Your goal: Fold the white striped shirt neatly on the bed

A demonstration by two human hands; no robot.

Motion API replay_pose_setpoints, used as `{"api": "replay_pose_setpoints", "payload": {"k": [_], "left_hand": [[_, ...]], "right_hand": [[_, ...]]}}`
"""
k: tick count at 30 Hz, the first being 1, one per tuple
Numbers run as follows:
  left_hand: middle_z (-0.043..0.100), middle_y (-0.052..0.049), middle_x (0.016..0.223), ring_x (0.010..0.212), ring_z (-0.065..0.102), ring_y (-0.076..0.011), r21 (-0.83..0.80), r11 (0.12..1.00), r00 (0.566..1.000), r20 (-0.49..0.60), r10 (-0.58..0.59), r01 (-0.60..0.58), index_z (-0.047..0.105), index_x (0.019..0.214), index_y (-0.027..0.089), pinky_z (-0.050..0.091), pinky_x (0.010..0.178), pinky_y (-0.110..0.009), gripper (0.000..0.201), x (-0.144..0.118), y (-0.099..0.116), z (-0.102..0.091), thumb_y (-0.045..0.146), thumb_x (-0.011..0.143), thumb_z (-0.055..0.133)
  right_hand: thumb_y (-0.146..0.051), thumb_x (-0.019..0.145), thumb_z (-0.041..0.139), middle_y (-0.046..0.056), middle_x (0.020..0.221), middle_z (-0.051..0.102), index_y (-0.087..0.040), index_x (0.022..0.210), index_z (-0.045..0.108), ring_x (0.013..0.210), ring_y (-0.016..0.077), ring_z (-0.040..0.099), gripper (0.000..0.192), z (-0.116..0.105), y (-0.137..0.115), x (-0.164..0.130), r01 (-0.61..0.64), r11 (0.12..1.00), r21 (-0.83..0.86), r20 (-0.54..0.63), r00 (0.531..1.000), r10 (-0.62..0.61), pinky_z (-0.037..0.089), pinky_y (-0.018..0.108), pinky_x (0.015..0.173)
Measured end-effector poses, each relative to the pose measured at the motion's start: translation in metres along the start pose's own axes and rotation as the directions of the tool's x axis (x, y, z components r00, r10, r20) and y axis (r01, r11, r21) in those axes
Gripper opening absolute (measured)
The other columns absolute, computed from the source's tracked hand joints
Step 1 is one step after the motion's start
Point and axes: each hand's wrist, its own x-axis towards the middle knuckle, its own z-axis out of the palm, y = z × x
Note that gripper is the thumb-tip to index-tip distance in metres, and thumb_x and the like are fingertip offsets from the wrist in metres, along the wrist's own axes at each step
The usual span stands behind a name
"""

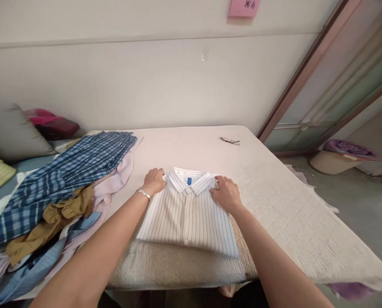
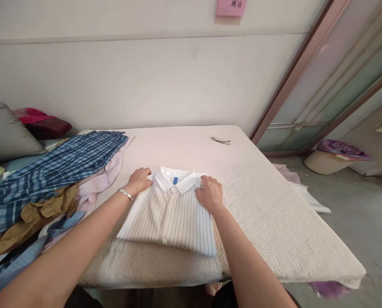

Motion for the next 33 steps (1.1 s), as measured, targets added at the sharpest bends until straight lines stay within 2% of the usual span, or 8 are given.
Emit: {"api": "replay_pose_setpoints", "payload": {"k": [3, 6, 9, 15, 19, 21, 28, 33], "left_hand": [[0.068, -0.013, 0.116, 0.109, 0.065, -0.0277, -0.023, 0.998, 0.998, 0.025, -0.050, 0.050, 0.065, 0.108, 0.020, 0.047, 0.088, -0.033, 0.033, 0.003, 0.000, -0.003, 0.029, 0.077, 0.074], [0.071, -0.014, 0.113, 0.107, 0.066, -0.0292, -0.048, 0.994, 0.995, 0.021, -0.099, 0.100, 0.064, 0.107, 0.019, 0.048, 0.084, -0.034, 0.035, 0.001, 0.002, -0.005, 0.029, 0.076, 0.074], [0.072, -0.014, 0.112, 0.106, 0.067, -0.0301, -0.084, 0.988, 0.992, 0.003, -0.129, 0.128, 0.064, 0.107, 0.020, 0.047, 0.080, -0.034, 0.034, -0.001, 0.001, -0.003, 0.031, 0.076, 0.074], [0.073, -0.010, 0.102, 0.100, 0.065, -0.0281, -0.210, 0.973, 0.994, -0.026, -0.102, 0.094, 0.066, 0.086, 0.022, 0.043, 0.078, -0.033, 0.017, 0.000, -0.002, 0.004, 0.022, 0.071, 0.074], [0.067, -0.004, 0.085, 0.088, 0.061, -0.0228, -0.349, 0.936, 0.995, -0.068, -0.074, 0.046, 0.061, 0.076, 0.022, 0.039, 0.075, -0.031, 0.013, -0.002, 0.000, 0.006, 0.016, 0.069, 0.070], [0.062, -0.001, 0.078, 0.082, 0.057, -0.0202, -0.440, 0.898, 0.993, -0.091, -0.070, 0.023, 0.058, 0.075, 0.022, 0.037, 0.073, -0.030, 0.013, -0.006, 0.001, 0.005, 0.016, 0.070, 0.068], [0.057, 0.002, 0.076, 0.072, 0.056, -0.0157, -0.792, 0.610, 0.996, -0.075, -0.058, -0.024, 0.053, 0.086, 0.020, 0.043, 0.067, -0.026, 0.022, -0.033, 0.003, -0.020, 0.039, 0.078, 0.064], [0.065, -0.002, 0.089, 0.078, 0.061, -0.0152, -0.967, 0.254, 0.996, 0.008, 0.094, -0.016, 0.059, 0.100, 0.018, 0.048, 0.070, -0.024, 0.041, -0.101, -0.010, -0.062, 0.046, 0.077, 0.078]], "right_hand": [[-0.028, 0.089, 0.063, 0.012, 0.124, 0.064, -0.020, 0.125, 0.063, 0.118, 0.0301, 0.057, 0.037, -0.005, -0.004, -0.004, -0.035, 0.999, 0.023, 0.002, 0.999, 0.035, 0.039, 0.041, 0.099], [-0.033, 0.085, 0.070, 0.016, 0.129, 0.059, -0.017, 0.128, 0.060, 0.120, 0.0323, 0.055, 0.046, -0.007, -0.008, -0.007, -0.093, 0.995, 0.021, -0.084, 0.992, 0.094, 0.042, 0.040, 0.096], [-0.041, 0.082, 0.074, 0.015, 0.124, 0.059, -0.017, 0.125, 0.057, 0.110, 0.0301, 0.060, 0.051, -0.007, -0.006, -0.005, -0.211, 0.973, 0.094, -0.048, 0.975, 0.217, 0.045, 0.036, 0.084], [-0.039, 0.079, 0.074, 0.009, 0.108, 0.066, -0.021, 0.111, 0.056, 0.094, 0.0240, 0.063, 0.041, -0.010, 0.002, 0.004, -0.333, 0.904, 0.269, -0.044, 0.933, 0.357, 0.042, 0.032, 0.074], [-0.041, 0.070, 0.076, 0.008, 0.089, 0.065, -0.022, 0.088, 0.058, 0.080, 0.0236, 0.059, 0.032, -0.010, 0.005, 0.003, -0.441, 0.792, 0.423, 0.081, 0.889, 0.452, 0.038, 0.031, 0.064], [-0.036, 0.071, 0.072, 0.004, 0.077, 0.061, -0.023, 0.073, 0.055, 0.072, 0.0205, 0.055, 0.021, -0.011, 0.007, 0.002, -0.419, 0.771, 0.479, 0.106, 0.900, 0.423, 0.034, 0.030, 0.060], [-0.039, 0.083, 0.058, -0.005, 0.066, 0.043, -0.023, 0.069, 0.045, 0.064, 0.0133, 0.042, 0.025, -0.038, -0.008, -0.017, -0.214, 0.675, 0.706, 0.062, 0.968, 0.242, 0.032, 0.026, 0.057], [-0.046, 0.089, 0.067, -0.004, 0.072, 0.044, -0.022, 0.075, 0.048, 0.066, 0.0122, 0.041, 0.033, -0.078, -0.016, -0.078, -0.027, 0.374, 0.927, 0.040, 0.999, -0.029, 0.034, 0.025, 0.059]]}}
